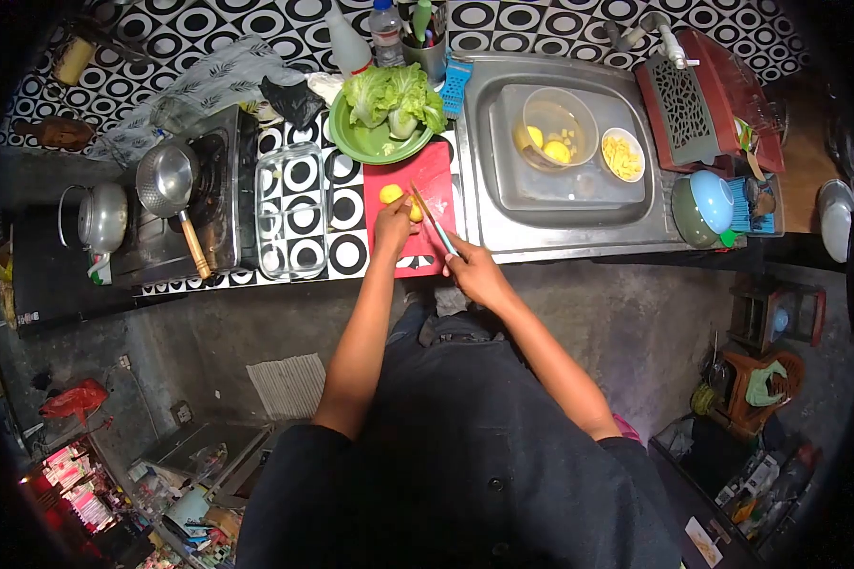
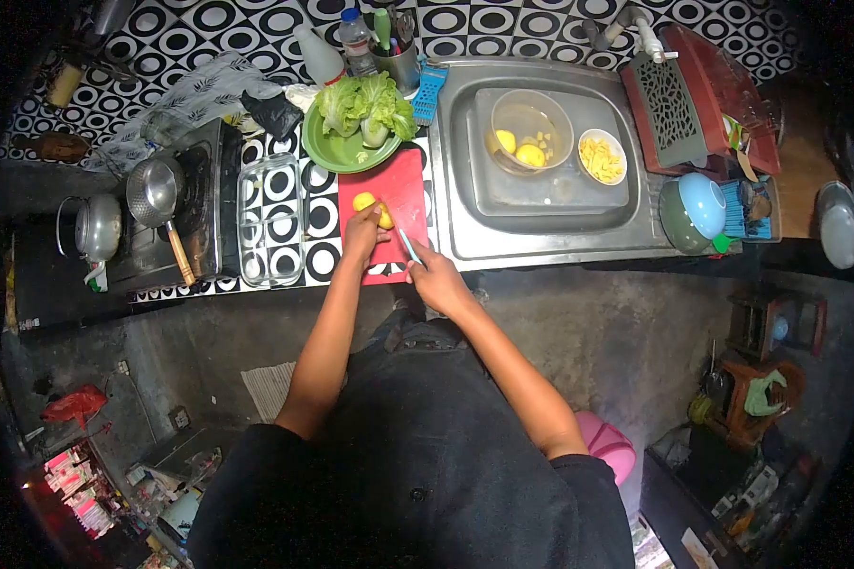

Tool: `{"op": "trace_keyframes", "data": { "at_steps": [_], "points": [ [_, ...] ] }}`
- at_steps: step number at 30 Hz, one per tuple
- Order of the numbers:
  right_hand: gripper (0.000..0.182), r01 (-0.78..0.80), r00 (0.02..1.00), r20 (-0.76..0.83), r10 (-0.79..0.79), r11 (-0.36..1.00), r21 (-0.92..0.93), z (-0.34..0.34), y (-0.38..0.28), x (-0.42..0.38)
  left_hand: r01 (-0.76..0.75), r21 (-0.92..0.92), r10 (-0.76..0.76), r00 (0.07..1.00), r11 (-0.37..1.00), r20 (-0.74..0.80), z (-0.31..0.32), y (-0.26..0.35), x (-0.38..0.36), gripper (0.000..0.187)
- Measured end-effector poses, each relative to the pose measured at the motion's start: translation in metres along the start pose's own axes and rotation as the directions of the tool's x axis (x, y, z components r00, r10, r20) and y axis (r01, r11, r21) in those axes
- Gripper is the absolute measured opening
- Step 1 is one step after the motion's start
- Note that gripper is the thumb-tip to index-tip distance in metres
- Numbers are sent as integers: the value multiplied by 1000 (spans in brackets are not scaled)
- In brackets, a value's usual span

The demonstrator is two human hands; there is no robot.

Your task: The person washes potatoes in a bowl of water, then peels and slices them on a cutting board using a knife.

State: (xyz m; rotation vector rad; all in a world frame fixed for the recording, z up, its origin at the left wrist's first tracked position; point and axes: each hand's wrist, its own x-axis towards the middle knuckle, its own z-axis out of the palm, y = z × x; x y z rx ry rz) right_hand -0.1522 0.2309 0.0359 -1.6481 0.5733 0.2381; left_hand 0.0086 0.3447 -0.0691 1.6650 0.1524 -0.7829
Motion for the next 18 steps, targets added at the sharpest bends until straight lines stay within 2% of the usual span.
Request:
{"op": "trace_keyframes", "data": {
  "at_steps": [4,10,18],
  "points": [
    [53,-11,1000,0,11,1000,2,4,-10,-5,8,-36,-9,1000,999,-13,2,-2,0,39],
    [52,87,996,-32,-88,996,-29,14,-1,-3,-16,-74,18,1000,997,24,2,-6,2,33],
    [54,80,996,-37,-81,996,-26,19,-3,-6,-41,-105,35,998,994,-57,13,-4,-7,31]
  ]
}}
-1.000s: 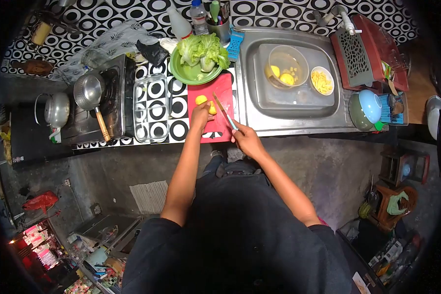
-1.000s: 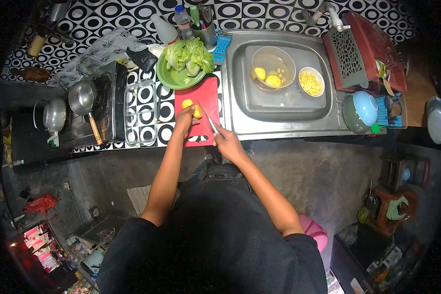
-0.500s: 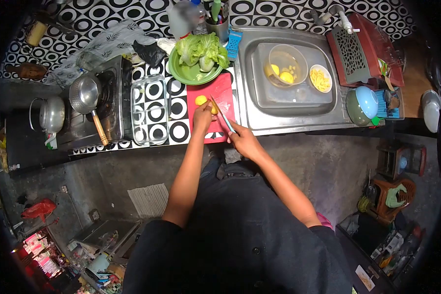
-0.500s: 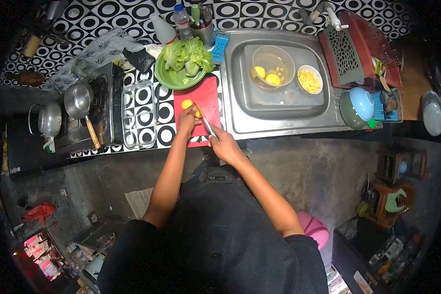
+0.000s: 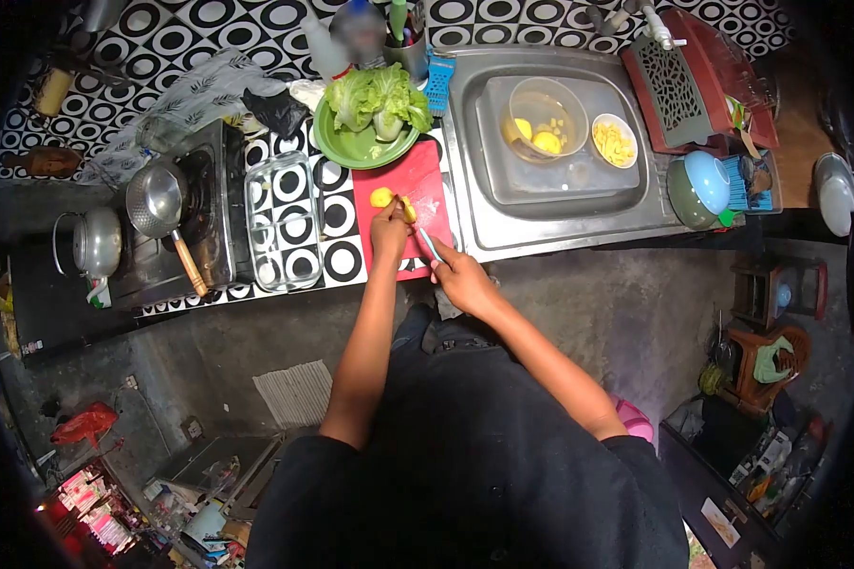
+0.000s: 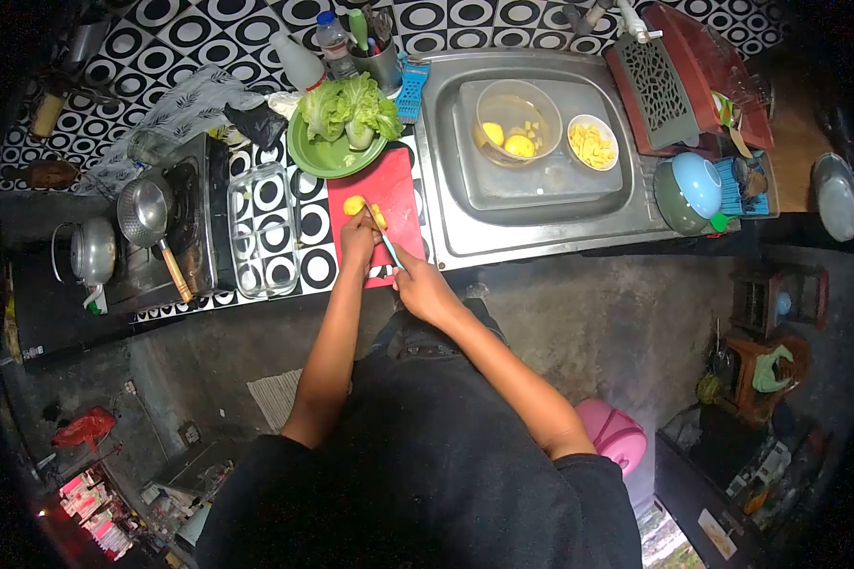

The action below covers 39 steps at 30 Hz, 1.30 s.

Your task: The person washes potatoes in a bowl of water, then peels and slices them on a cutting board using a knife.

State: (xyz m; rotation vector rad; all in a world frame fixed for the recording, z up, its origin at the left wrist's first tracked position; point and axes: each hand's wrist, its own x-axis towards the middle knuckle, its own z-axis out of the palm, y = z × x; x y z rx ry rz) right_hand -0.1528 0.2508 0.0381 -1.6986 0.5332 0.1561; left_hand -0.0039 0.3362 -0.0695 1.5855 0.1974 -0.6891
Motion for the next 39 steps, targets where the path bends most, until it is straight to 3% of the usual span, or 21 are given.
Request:
{"op": "trace_keyframes", "data": {
  "at_steps": [7,10,16,22,25,31,34,37,39],
  "points": [
    [52,-14,1000,-11,14,1000,18,5,5,-1,-35,-13,34,999,999,-24,0,-12,5,37],
    [51,-33,999,-9,32,998,-57,4,2,-2,-45,-21,44,998,999,-51,2,-13,5,37],
    [51,43,998,-51,-47,995,-86,11,12,-1,-57,53,59,997,997,-47,-2,-16,7,32],
    [52,27,999,-33,-30,997,-72,6,1,-5,-42,-68,35,994,997,-107,8,-14,5,31],
    [52,43,996,-76,-44,999,-19,6,6,-6,-46,0,46,998,999,-42,7,-11,6,32],
    [53,28,997,-79,-25,999,39,2,14,-2,-70,-42,66,994,997,-87,16,-13,6,35],
    [54,43,997,-57,-55,979,-198,-1,2,-5,-56,23,58,994,998,-92,12,-16,10,34],
    [57,70,990,-70,-119,870,-487,2,-6,-8,-57,63,63,992,996,-111,14,-14,6,33],
    [59,65,992,-60,-111,860,-507,2,-9,-7,-64,68,73,988,996,-138,17,-11,5,32]
  ]
}}
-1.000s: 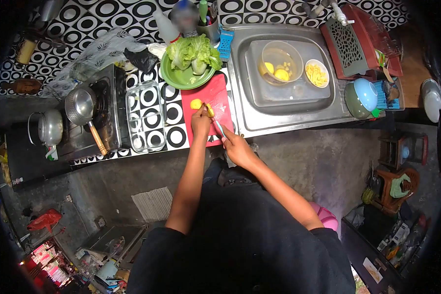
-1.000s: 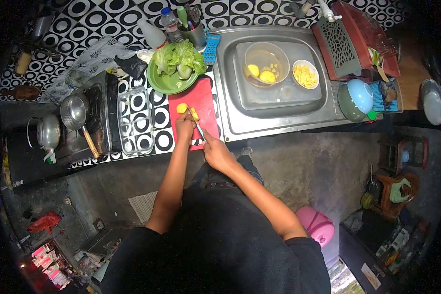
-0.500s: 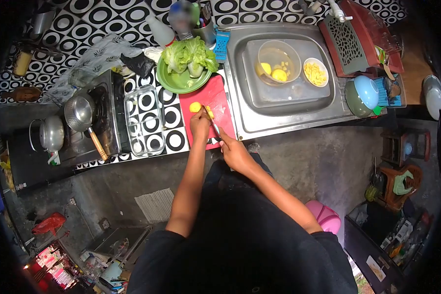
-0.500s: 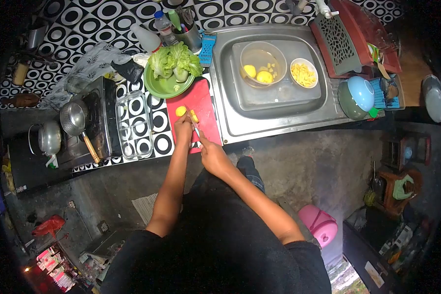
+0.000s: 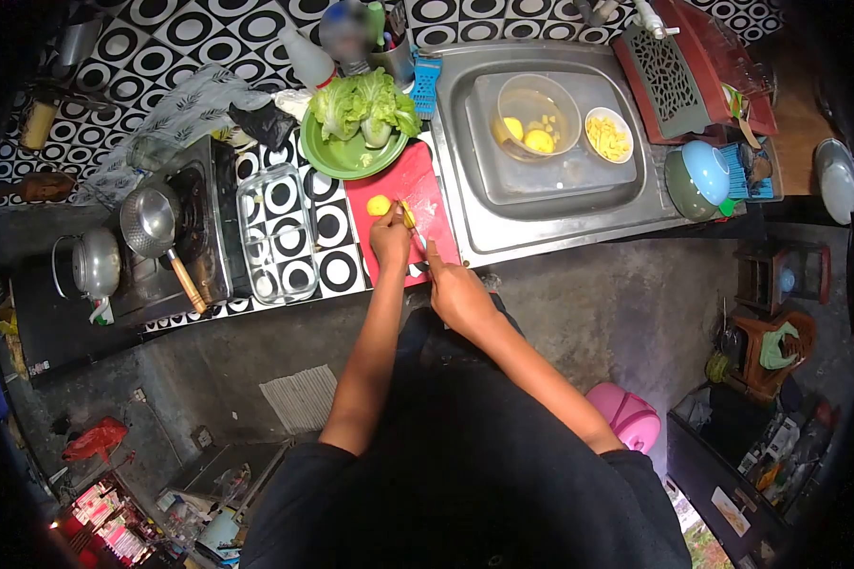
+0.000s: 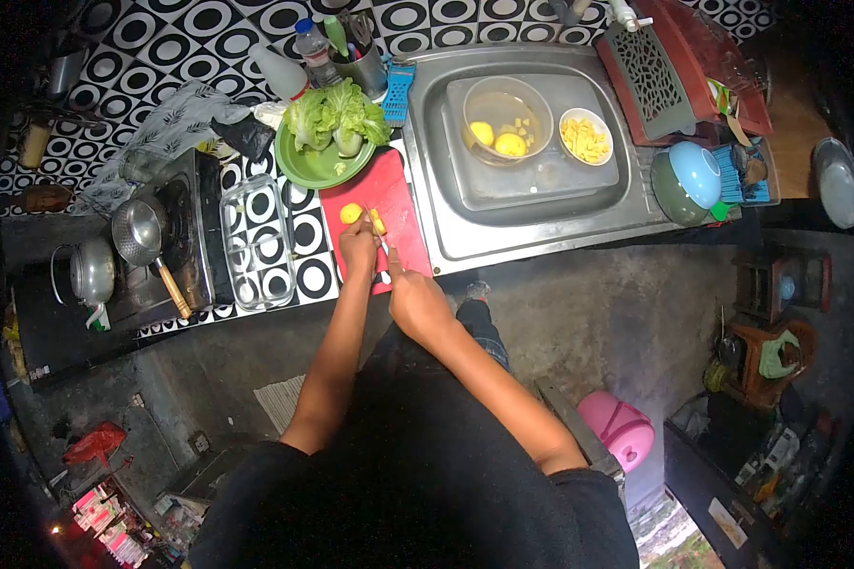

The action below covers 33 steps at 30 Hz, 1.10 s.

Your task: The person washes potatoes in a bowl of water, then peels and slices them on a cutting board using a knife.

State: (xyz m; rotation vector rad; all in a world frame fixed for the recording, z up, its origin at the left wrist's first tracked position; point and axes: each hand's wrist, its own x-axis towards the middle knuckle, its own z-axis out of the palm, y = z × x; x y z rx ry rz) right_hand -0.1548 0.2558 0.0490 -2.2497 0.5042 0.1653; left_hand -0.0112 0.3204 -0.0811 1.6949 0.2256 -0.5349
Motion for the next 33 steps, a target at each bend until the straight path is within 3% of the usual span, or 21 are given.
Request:
{"op": "trace_keyframes", "data": {
  "at_steps": [4,10,16,19,28,33],
  "points": [
    [62,13,999,-32,-14,999,-29,-1,-4,1,-18,-76,17,1000,997,-20,4,6,-5,31],
    [66,47,997,-60,-49,998,-45,6,-7,2,-8,-34,8,1000,999,4,0,9,-5,30],
    [71,45,995,-82,-51,996,-75,15,-11,-1,11,81,-14,999,997,41,-5,5,1,29],
    [72,21,996,-81,-28,996,-92,20,-13,-1,-96,201,101,995,975,-15,-5,-7,9,29],
    [70,-2,999,-34,-1,995,-96,10,-17,2,-42,168,33,998,985,57,-9,-5,12,28],
    [69,7,1000,-26,-9,997,-81,9,-16,4,-77,172,73,997,982,28,-9,-18,20,28]
  ]
}}
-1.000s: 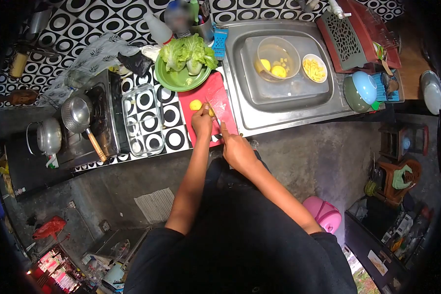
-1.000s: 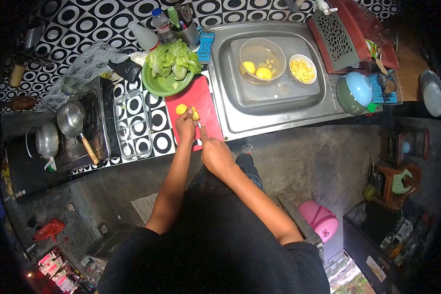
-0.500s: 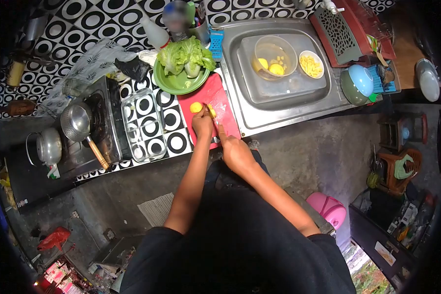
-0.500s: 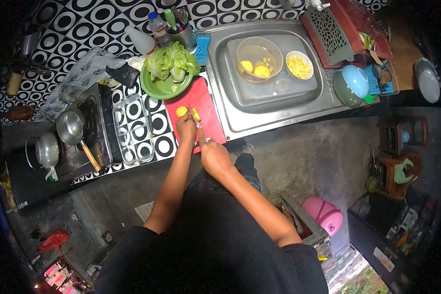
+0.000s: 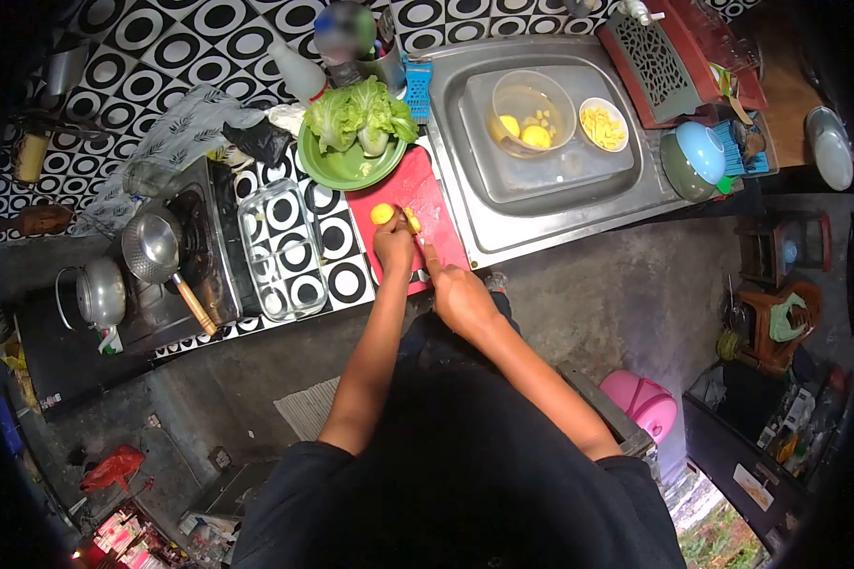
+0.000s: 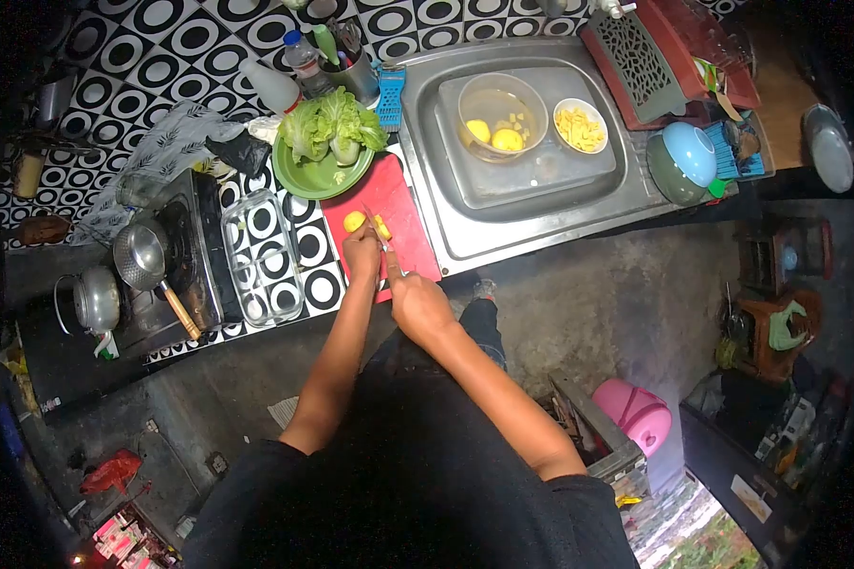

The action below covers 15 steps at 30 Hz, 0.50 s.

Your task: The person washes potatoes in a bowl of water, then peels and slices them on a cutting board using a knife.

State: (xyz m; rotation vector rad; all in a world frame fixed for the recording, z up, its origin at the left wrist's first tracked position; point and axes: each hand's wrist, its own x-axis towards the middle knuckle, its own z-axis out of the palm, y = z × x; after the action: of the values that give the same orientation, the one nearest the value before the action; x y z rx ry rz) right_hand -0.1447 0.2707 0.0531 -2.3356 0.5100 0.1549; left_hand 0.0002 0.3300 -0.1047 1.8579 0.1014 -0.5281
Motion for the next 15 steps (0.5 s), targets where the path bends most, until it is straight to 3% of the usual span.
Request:
{"op": "trace_keyframes", "data": {
  "at_steps": [5,15],
  "points": [
    [70,29,1000,-2,-29,1000,-1,1,5,3,28,-132,-33,999,991,-41,4,10,-8,26],
    [71,33,999,28,-33,999,15,3,9,7,-8,-153,1,999,988,-45,6,4,-4,23]
  ]
}}
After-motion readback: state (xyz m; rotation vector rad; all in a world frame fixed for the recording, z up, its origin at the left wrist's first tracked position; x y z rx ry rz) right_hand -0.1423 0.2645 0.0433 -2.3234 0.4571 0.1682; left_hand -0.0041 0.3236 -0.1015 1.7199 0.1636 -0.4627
